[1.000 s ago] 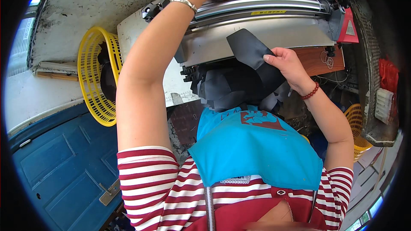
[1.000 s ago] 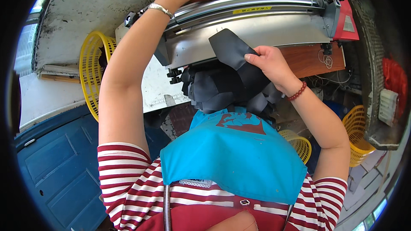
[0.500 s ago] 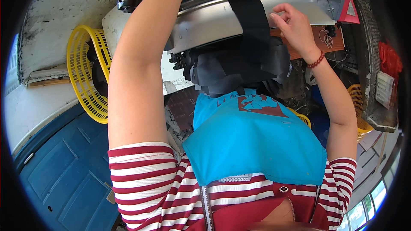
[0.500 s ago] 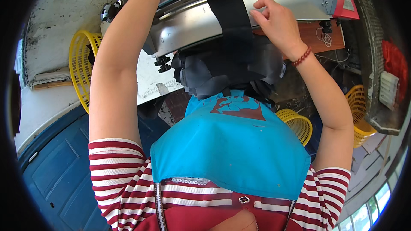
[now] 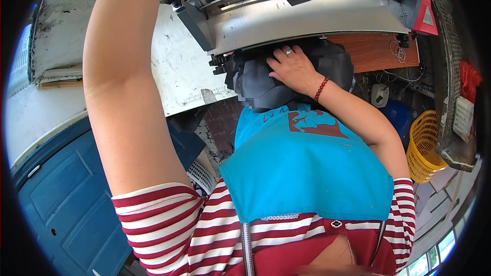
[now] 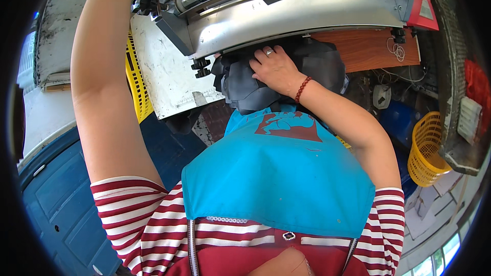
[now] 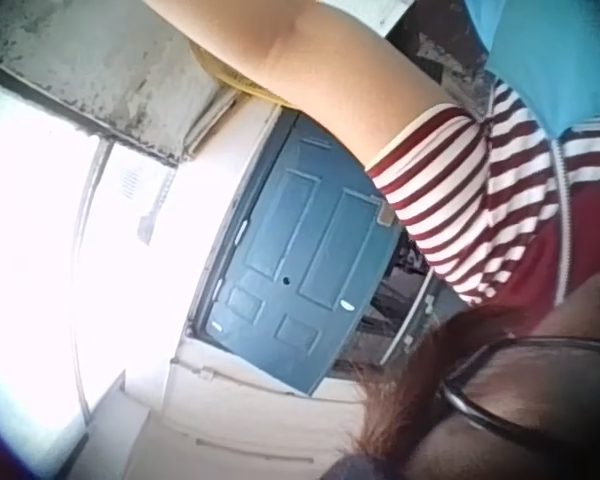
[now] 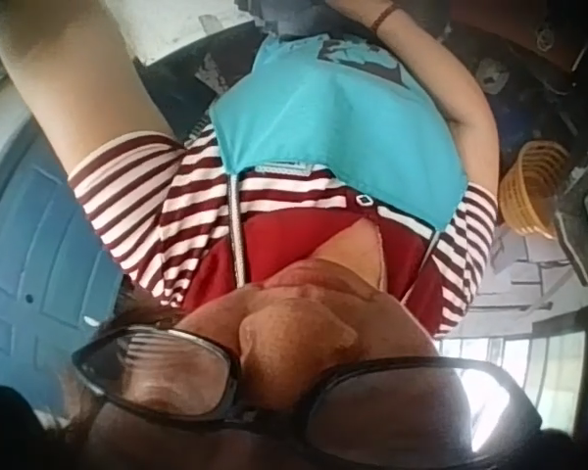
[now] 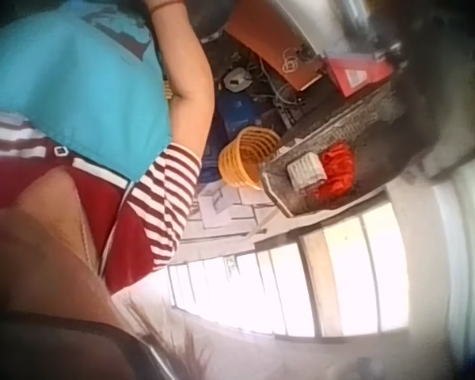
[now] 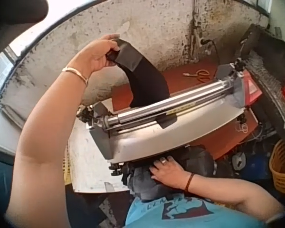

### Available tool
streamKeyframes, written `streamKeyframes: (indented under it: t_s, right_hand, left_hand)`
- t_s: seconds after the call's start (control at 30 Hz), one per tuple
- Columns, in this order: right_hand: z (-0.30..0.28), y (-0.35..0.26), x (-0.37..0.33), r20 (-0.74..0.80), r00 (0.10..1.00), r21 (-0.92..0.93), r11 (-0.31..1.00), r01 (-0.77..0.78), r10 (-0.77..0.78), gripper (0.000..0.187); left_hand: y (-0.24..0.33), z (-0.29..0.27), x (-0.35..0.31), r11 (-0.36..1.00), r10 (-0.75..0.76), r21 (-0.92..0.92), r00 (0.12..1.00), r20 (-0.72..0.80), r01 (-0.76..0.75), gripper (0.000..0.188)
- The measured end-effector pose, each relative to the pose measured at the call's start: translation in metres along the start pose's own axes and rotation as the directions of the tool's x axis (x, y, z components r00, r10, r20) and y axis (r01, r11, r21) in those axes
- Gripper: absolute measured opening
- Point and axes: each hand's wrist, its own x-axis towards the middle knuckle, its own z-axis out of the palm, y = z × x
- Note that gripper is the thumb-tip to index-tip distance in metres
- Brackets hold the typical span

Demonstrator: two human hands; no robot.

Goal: Applying adhesive to various black shoe upper components using a roller machine.

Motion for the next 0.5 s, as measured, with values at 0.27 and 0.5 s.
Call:
streamKeyframes:
  t_s: [0.27, 0.5]
  right_hand:
    - [0.014, -0.010, 0.004, -0.135, 0.991, -0.127, 0.992, 0.007, -0.024, 0.024]
    - [0.007, -0.015, 0.016, 0.134, 0.991, -0.161, 0.986, 0.032, -0.010, 0.019]
  left_hand:
    - [0.017, 0.004, -0.024, 0.851, 0.431, 0.405, 0.885, -0.176, -0.334, 0.047]
    - [-0.056, 0.026, 0.007, 0.841, 0.310, 0.500, 0.941, -0.136, -0.204, 0.040]
